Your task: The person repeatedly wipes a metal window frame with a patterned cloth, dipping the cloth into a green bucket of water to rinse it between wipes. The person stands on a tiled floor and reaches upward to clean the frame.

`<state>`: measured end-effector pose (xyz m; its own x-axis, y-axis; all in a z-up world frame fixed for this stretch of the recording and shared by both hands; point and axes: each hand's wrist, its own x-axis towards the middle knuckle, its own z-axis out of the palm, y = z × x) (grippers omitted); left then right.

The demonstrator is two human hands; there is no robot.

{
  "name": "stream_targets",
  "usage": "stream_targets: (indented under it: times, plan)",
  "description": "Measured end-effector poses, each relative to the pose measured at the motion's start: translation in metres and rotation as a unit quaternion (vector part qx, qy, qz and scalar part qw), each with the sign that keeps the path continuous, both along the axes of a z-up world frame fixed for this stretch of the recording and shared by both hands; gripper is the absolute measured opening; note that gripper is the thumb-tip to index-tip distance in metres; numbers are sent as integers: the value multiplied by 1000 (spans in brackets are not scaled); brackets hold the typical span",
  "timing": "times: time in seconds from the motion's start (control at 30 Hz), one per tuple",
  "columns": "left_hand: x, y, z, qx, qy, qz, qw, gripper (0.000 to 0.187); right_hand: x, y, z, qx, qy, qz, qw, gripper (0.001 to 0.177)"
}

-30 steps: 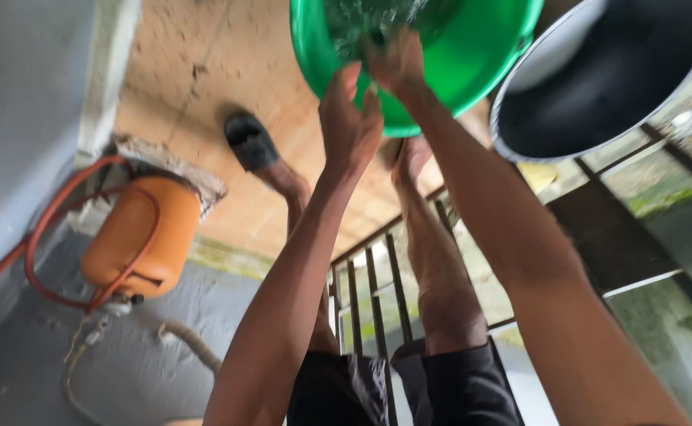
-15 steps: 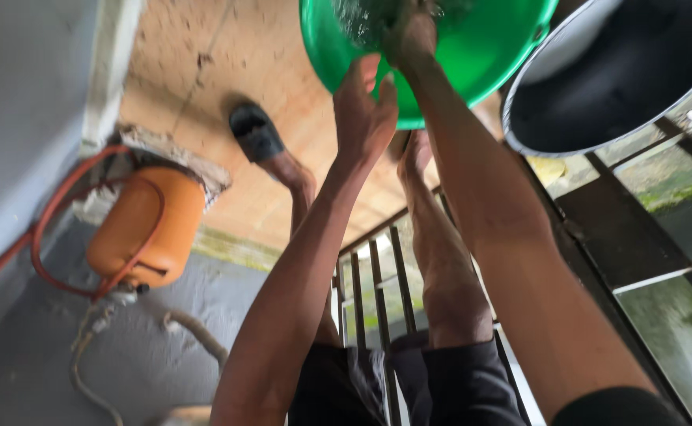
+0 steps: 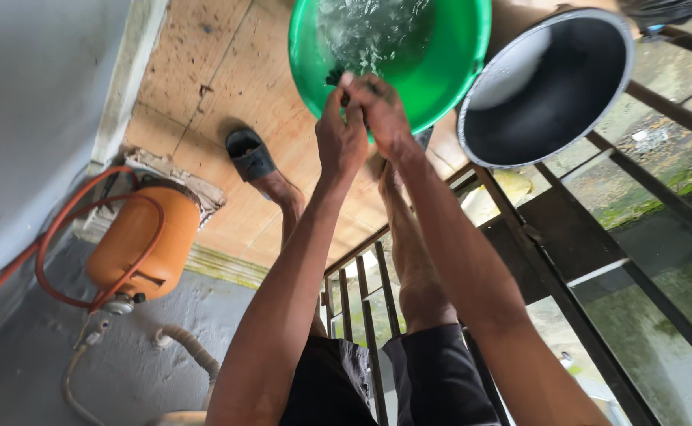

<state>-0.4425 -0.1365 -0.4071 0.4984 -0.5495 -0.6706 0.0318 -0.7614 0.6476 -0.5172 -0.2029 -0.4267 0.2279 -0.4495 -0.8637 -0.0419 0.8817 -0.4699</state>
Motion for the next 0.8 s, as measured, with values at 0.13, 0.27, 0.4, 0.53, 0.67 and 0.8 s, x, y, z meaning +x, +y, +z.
stream_targets:
  times: [0.13, 0.27, 0.4, 0.53, 0.67, 0.8]
  plan:
    - [-9, -11, 43, -19, -65, -85, 994, 34, 0, -2, 39, 89, -122, -211, 966, 18]
    - [-3, -4, 81, -115, -204, -164, 958, 17, -8, -10, 38, 110, -119, -277, 947, 32]
    - [-8, 10, 108, -135, -209, -120, 961, 11, -19, -4, 17, 43, -124, -227, 965, 25]
    - [-11, 18, 123, -134, -197, -101, 966, 12, -20, 3, 3, 64, -65, -224, 970, 16]
    - [-14, 20, 135, -128, -169, -87, 974, 13, -16, 3, 10, 33, -42, -188, 981, 31]
    - [-14, 21, 146, -119, -152, -81, 978, 13, -7, -1, 23, 59, 28, -193, 979, 39]
